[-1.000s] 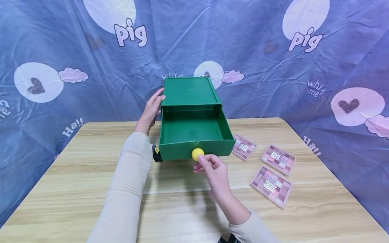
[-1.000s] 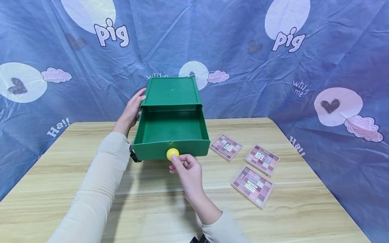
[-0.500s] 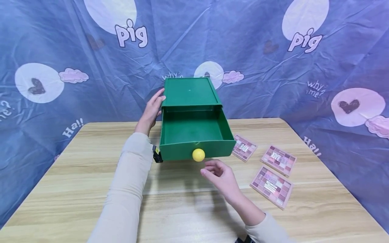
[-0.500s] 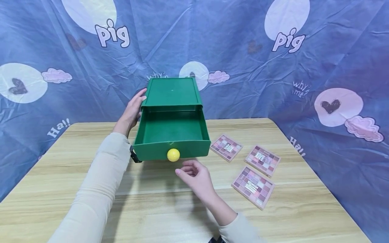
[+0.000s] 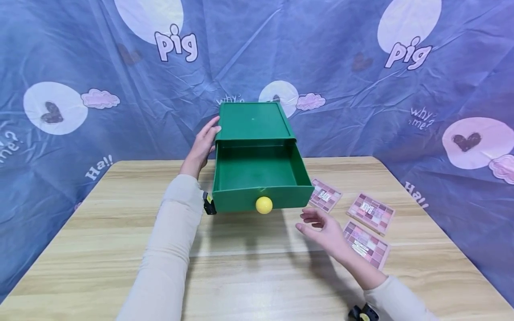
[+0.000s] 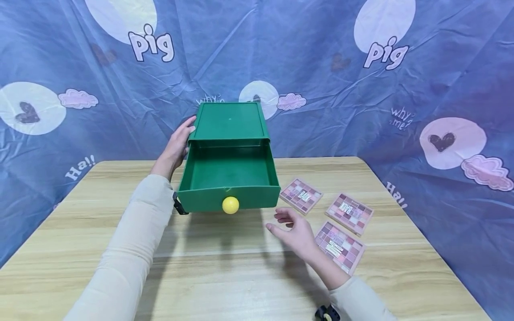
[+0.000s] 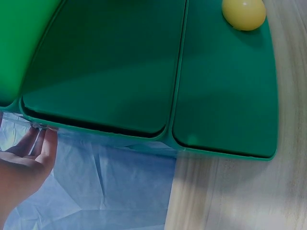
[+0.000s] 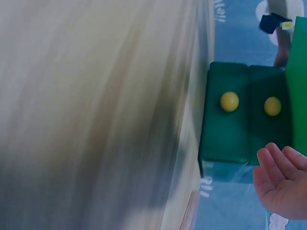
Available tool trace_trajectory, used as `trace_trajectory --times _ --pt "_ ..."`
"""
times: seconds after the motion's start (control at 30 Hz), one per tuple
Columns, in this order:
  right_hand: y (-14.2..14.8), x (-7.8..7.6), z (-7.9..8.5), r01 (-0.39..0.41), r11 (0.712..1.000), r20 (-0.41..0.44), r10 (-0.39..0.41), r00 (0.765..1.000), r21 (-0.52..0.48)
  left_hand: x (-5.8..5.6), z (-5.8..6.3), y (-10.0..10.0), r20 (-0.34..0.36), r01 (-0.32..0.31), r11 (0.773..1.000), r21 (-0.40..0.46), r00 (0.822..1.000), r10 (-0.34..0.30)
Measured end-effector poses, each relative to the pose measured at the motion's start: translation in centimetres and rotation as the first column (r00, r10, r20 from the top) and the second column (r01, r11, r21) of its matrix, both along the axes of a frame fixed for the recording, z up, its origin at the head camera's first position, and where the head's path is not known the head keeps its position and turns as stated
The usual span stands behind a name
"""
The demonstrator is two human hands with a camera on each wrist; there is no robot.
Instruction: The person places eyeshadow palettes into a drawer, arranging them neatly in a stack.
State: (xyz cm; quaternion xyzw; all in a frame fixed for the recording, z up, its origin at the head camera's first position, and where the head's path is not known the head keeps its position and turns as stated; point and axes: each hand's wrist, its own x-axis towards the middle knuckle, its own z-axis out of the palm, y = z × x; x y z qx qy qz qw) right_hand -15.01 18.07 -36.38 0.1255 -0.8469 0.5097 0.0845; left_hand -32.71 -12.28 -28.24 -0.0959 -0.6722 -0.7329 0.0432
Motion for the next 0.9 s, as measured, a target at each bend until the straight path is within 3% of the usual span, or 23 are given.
trace_trajectory --times 0.13,0.37,0.67,0.9 --pt "1.1 -0.8 -0.2 -0.001 0.996 -0.023 0.003 1.000 0.086 -0.1 -0.2 0.1 0.001 -0.004 1.000 -0.003 1.000 0.004" --pt "3.1 -2.9 -0.4 -0.009 0.982 0.028 0.004 1.000 0.186 0.0 -0.4 0.0 0.003 -0.015 1.000 -0.023 1.000 0.015" --pt "7.0 -6.6 -1.6 0.089 0.942 0.036 -0.107 0.994 0.323 0.0 -0.1 0.1 -0.001 -0.009 1.000 -0.003 1.000 0.009" --pt "8.7 -7.8 -2.4 0.047 0.930 0.110 -0.093 0.990 0.365 -0.2 -0.1 0.1 0.010 -0.016 1.000 -0.019 1.000 0.016"
